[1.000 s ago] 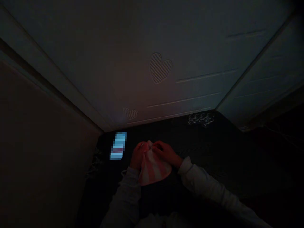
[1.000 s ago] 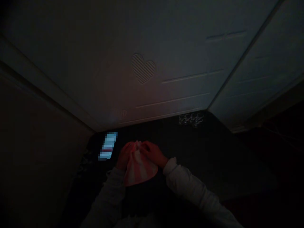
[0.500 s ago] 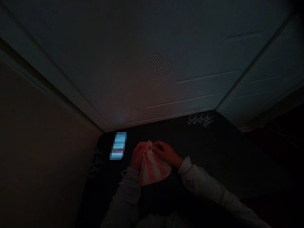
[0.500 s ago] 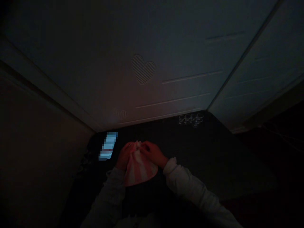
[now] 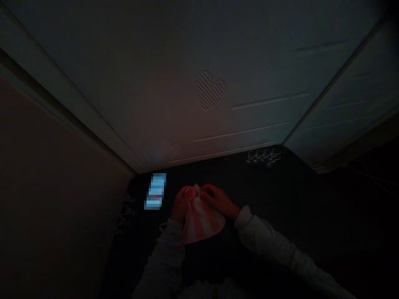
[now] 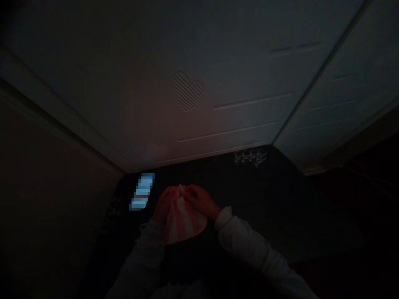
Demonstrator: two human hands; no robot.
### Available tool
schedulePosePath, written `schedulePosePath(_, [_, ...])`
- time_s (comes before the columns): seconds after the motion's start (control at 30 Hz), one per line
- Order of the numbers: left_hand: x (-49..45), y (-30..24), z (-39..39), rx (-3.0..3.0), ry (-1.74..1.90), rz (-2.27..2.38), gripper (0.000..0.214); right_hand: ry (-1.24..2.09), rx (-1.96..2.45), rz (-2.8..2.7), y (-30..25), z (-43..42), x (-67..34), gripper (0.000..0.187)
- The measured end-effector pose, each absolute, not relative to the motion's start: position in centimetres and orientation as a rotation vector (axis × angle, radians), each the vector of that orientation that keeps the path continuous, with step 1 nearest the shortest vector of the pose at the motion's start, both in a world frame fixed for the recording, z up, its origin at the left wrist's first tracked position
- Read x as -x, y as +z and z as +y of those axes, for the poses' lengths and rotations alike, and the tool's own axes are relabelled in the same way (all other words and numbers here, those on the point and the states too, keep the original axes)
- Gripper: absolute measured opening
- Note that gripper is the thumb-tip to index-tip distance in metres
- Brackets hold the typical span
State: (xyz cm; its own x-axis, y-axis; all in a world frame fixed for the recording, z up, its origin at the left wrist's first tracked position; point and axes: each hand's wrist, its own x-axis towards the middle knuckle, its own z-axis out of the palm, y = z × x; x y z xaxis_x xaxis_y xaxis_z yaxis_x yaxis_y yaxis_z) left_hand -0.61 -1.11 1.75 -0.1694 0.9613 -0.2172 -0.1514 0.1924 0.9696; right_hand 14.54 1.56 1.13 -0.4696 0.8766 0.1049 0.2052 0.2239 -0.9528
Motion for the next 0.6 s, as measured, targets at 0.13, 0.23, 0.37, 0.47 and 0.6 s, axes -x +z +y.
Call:
schedulePosePath(0.13, [0.61, 2.11, -1.18, -0.892, 1.243, 1.349, 0.026, 1.287, 1.003, -1.823, 0.82, 1.68, -14.53, 0.021])
schedulePosePath(0.23, [0.76, 2.06, -1.16, -0.896, 1.233, 1.352, 0.026, 1.277, 1.011, -1.817, 0.79, 1.71, -14.55, 0.021])
schedulePosePath(0.37, [0.79, 2.09, -1.02, -0.855, 1.261, 1.348, 0.025, 1.287, 1.021, -1.799, 1.0, 1.63, -14.56, 0.023])
schedulePosePath(0.47, [0.69, 2.47, -0.93, -0.846, 1.287, 1.35, 0.022, 1.299, 1.02, -1.794, 0.99, 1.59, -14.53, 0.023])
schedulePosePath(0.6, [0.9, 2.84, -0.96, -1.068, 1.28, 1.424, 0.019, 1.285, 1.021, -1.788, 0.79, 1.62, -14.49, 0.023])
